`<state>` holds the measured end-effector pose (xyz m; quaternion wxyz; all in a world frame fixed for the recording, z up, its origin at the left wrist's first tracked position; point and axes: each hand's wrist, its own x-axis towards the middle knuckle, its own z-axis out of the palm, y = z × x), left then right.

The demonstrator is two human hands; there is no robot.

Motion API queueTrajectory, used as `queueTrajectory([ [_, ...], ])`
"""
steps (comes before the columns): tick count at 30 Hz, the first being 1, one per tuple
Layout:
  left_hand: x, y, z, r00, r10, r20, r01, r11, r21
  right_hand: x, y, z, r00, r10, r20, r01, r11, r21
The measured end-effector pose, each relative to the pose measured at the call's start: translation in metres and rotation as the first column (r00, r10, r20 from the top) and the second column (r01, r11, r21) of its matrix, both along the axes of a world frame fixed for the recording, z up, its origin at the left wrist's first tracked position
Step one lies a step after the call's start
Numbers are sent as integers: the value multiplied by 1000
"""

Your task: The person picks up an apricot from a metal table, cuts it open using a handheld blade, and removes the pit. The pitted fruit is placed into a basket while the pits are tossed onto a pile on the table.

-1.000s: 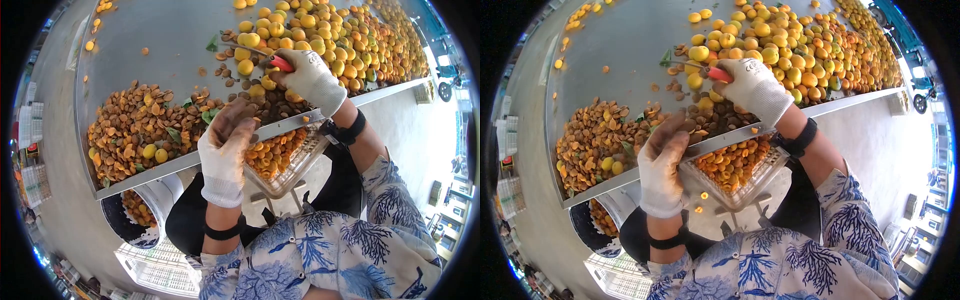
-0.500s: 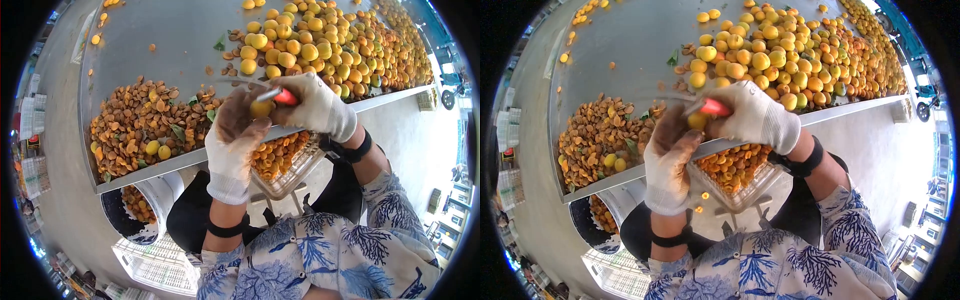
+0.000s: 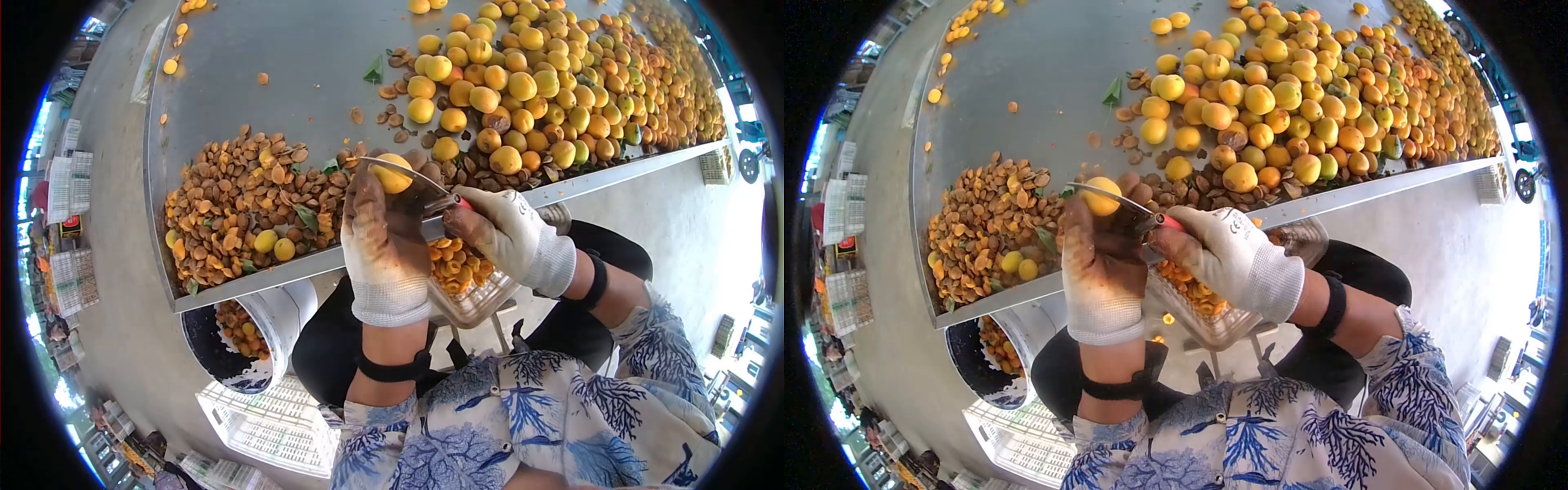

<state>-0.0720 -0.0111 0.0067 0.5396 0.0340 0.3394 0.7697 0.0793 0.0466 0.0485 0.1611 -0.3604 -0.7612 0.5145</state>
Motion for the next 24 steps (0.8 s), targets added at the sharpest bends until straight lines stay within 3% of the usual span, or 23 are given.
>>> queueTrajectory([
  [3,3,2,-1,998,-9,66,8,1000,26,-1,1,-1,999,-30,43,29,1000,5],
  [5,4,3,4,997,-11,76,8,999,40,-1,2,-1,997,-38,64,32,994,100],
  [13,6,4,9,997,23,77,-27,998,55,-10,1,0,989,-28,145,20,998,57],
  [19,-1,6,12,998,59,19,-61,995,82,-20,4,-2,976,-34,213,-3,985,171],
  [22,-4,8,24,994,104,-39,-104,994,24,-21,7,8,975,-18,223,-23,983,180],
  [24,-9,8,45,988,43,-147,-55,995,-78,-20,9,15,977,-9,212,-36,978,207],
])
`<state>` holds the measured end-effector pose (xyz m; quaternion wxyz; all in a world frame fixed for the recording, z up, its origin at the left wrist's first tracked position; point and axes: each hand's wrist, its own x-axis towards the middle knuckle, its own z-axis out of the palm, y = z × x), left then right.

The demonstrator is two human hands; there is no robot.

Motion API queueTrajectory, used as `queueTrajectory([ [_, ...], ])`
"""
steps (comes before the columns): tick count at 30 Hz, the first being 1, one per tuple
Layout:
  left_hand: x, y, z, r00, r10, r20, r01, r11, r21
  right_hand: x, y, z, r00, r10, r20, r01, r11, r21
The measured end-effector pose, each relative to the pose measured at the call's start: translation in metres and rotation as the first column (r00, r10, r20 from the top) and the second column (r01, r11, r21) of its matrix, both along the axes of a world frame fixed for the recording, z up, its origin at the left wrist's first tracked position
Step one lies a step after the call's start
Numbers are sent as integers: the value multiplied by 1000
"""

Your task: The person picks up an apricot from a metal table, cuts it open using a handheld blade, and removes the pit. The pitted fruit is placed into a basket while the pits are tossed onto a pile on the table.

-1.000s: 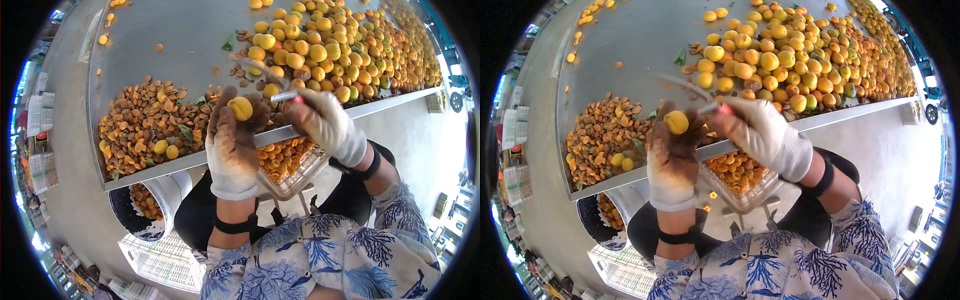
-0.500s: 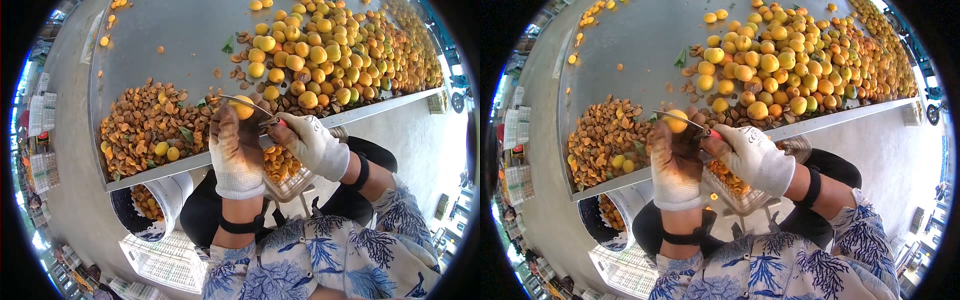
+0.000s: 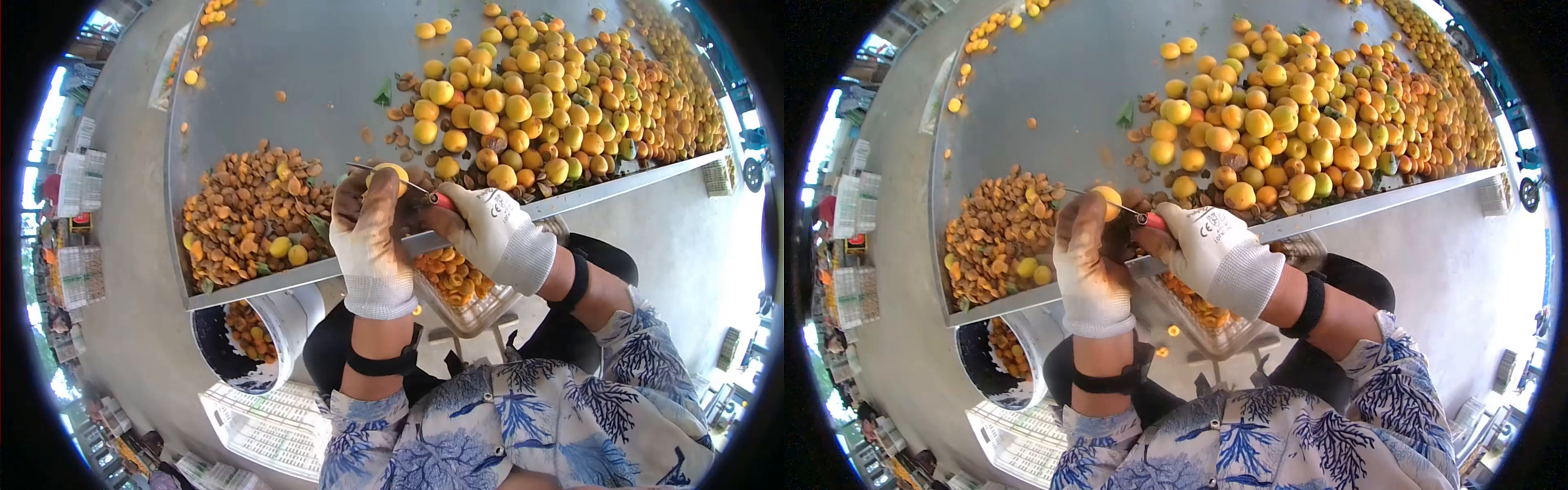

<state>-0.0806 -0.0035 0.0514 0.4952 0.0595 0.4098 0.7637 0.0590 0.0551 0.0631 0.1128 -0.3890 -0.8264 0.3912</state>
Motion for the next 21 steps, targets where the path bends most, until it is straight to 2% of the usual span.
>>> queueTrajectory([
  [1,-2,3,2,1000,-9,-18,9,1000,5,0,2,4,1000,-9,-18,9,1000,5],
  [3,-7,9,4,979,-32,-199,23,998,-50,1,4,10,999,-30,-20,30,999,18],
  [5,-9,14,13,973,-90,-211,70,992,-103,-1,4,-4,996,-55,-63,58,997,55],
  [7,-7,17,12,868,-102,-486,30,988,-154,-5,3,-13,982,-109,-151,119,991,54],
  [9,-4,21,10,884,-100,-457,23,985,-170,-8,2,-17,978,-118,-170,122,992,18],
  [11,-6,21,13,851,-161,-500,28,964,-263,-8,5,-16,978,-114,-175,113,993,-14],
  [13,-12,19,9,846,-193,-497,47,956,-291,-9,3,-12,966,-150,-212,56,916,-397],
  [14,-15,19,8,826,-251,-504,92,943,-318,-8,6,-17,961,-138,-238,6,876,-483],
  [15,-20,19,8,801,-310,-512,137,928,-348,-9,8,-16,962,-134,-239,1,872,-489],
  [16,-23,18,5,800,-313,-511,134,925,-357,-10,8,-12,943,-159,-293,-36,827,-561],
  [17,-26,17,1,815,-298,-496,170,943,-286,-10,8,-12,920,-191,-342,-73,774,-629],
  [18,-27,15,-3,831,-284,-478,205,956,-212,-9,11,-16,926,-136,-351,-116,783,-611],
  [19,-27,15,-7,832,-286,-475,205,955,-216,-7,11,-15,927,-138,-349,-115,781,-614],
  [21,-27,14,-13,820,-285,-496,230,958,-170,-5,11,-7,986,-20,-168,-42,933,-357],
])
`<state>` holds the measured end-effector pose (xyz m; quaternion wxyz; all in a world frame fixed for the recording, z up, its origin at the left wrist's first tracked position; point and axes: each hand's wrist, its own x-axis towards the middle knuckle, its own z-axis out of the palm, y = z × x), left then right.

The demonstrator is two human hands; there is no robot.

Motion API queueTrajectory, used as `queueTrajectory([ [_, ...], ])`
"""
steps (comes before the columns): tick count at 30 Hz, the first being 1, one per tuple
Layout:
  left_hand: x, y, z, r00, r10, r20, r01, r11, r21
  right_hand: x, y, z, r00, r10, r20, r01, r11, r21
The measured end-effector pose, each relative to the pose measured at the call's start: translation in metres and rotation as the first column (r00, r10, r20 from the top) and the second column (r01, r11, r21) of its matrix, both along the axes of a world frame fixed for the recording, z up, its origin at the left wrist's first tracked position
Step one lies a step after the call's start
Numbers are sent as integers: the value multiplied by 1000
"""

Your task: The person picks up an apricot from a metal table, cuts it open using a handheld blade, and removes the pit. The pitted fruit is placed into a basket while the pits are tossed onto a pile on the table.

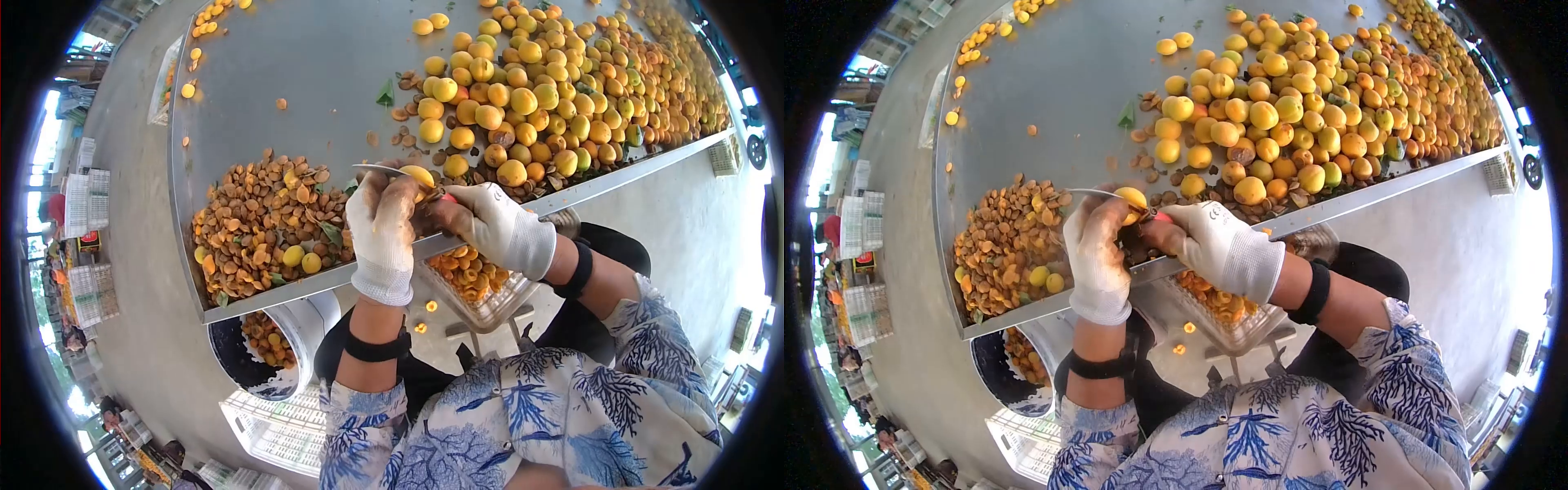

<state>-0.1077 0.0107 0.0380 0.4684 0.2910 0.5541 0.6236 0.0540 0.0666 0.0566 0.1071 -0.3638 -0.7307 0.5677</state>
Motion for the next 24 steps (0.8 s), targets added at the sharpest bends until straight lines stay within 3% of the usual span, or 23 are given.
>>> queueTrajectory([
  [2,-3,-1,-2,996,-27,81,25,999,25,0,0,-3,999,17,-47,-20,997,-72],
  [4,-4,-3,0,997,-56,60,52,996,74,0,1,1,977,-69,-204,-45,859,-510],
  [5,-4,-4,1,997,-53,51,49,996,78,1,1,3,975,-65,-212,-53,860,-507],
  [8,-6,-6,3,997,77,10,-77,996,34,10,4,8,995,95,40,-79,949,-304],
  [10,-19,-5,8,969,47,244,-30,997,-72,28,10,7,998,61,5,-57,965,-257],
  [12,-14,-5,14,969,97,228,-81,993,-82,46,28,13,993,109,-41,-116,967,-227],
  [14,-8,-5,13,987,52,153,-49,999,-22,53,33,21,999,-42,7,43,974,-223],
  [16,3,-6,17,997,-26,72,28,999,-25,46,35,30,986,-145,-77,111,934,-341],
  [18,16,-4,17,994,-109,-14,109,993,-35,31,31,25,960,-221,-174,182,960,-213],
  [20,30,-5,13,854,-164,-494,269,952,149,21,29,26,994,-55,-89,45,993,-110],
  [22,39,-13,14,836,-206,-509,301,947,112,20,26,17,998,-57,-11,55,984,-170],
  [24,39,-14,4,941,-197,-275,225,972,73,27,27,3,994,-72,-77,54,976,-213],
])
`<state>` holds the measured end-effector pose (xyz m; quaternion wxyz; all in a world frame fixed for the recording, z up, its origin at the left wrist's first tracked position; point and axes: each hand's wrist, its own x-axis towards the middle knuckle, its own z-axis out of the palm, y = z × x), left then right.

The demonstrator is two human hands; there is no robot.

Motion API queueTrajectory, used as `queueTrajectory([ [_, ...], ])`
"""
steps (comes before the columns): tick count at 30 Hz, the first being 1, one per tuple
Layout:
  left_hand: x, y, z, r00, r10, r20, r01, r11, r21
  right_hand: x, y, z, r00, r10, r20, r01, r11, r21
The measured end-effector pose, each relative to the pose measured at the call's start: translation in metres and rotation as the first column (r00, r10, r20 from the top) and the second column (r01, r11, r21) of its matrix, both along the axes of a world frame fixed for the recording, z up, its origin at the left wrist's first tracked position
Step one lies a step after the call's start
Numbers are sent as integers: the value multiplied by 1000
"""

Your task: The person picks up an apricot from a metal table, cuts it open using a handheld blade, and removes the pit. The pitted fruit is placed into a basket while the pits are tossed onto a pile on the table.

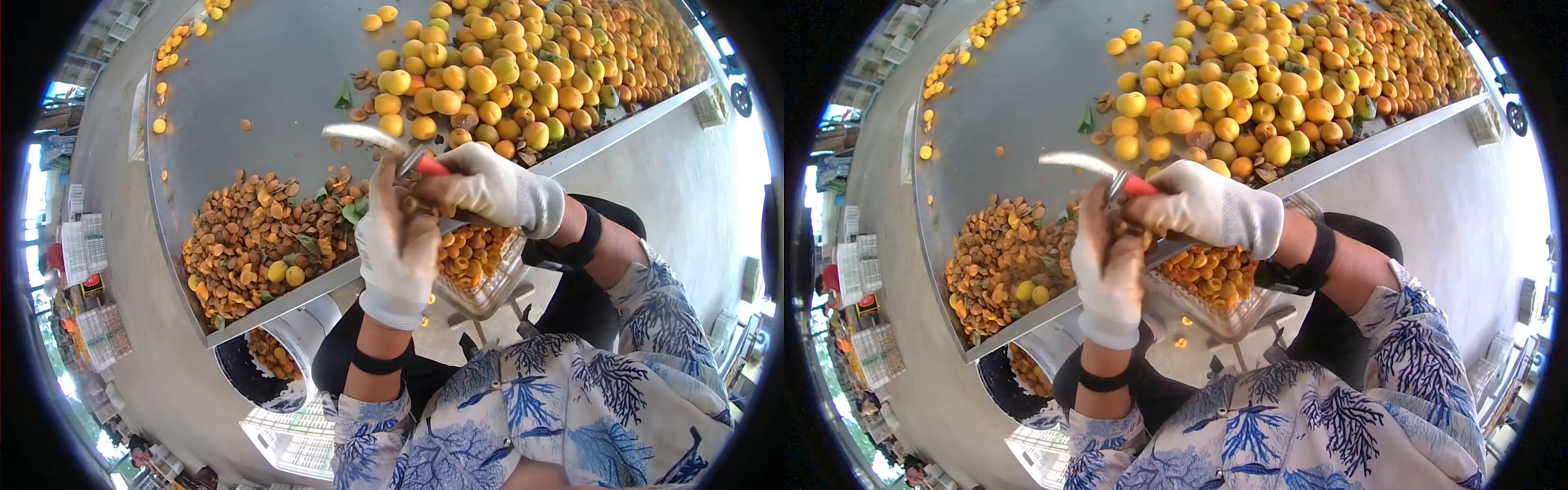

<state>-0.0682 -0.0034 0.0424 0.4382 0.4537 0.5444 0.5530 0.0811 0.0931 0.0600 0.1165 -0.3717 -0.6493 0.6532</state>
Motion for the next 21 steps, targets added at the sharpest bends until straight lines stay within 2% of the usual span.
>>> queueTrajectory([
  [1,3,6,15,998,54,34,-52,997,-56,9,-2,-3,988,-95,-119,67,974,-216],
  [2,-6,4,5,936,49,349,-3,991,-130,17,-3,-5,955,-210,-211,103,898,-428],
  [3,-14,5,-1,857,-19,515,61,996,-65,16,-3,-15,894,-288,-343,-7,757,-654],
  [4,-18,7,-4,746,-91,660,111,994,12,22,-3,-16,894,-288,-344,-9,755,-656],
  [5,-17,7,-6,748,-87,658,106,994,11,30,-2,-12,957,-58,-283,-35,949,-312],
  [6,-14,7,-5,739,-25,673,28,1000,6,33,-1,-4,982,137,-132,-128,989,74],
  [7,-14,7,-4,727,37,686,-51,999,0,32,1,5,983,183,7,-183,983,22],
  [8,-17,7,-5,729,42,683,-61,998,3,30,3,13,962,234,144,-231,972,-36],
  [10,-19,6,-9,753,18,658,16,999,-46,35,4,17,976,96,195,-131,977,171],
  [11,-16,5,-8,765,41,643,-2,998,-61,39,5,8,998,-54,21,50,990,135],
  [12,-13,4,-7,761,36,648,8,998,-64,39,4,11,964,-193,-183,201,979,25],
  [14,-7,7,-5,740,-5,672,75,994,-75,35,0,10,858,-332,-393,339,939,-55],
  [16,2,10,1,745,1,667,82,992,-93,19,1,18,824,-350,-445,467,864,187],
  [17,6,10,3,754,20,657,72,991,-113,19,6,22,806,-278,-522,463,846,265],
  [21,8,9,6,804,37,593,55,989,-135,20,-4,30,773,-369,-516,543,805,239],
])
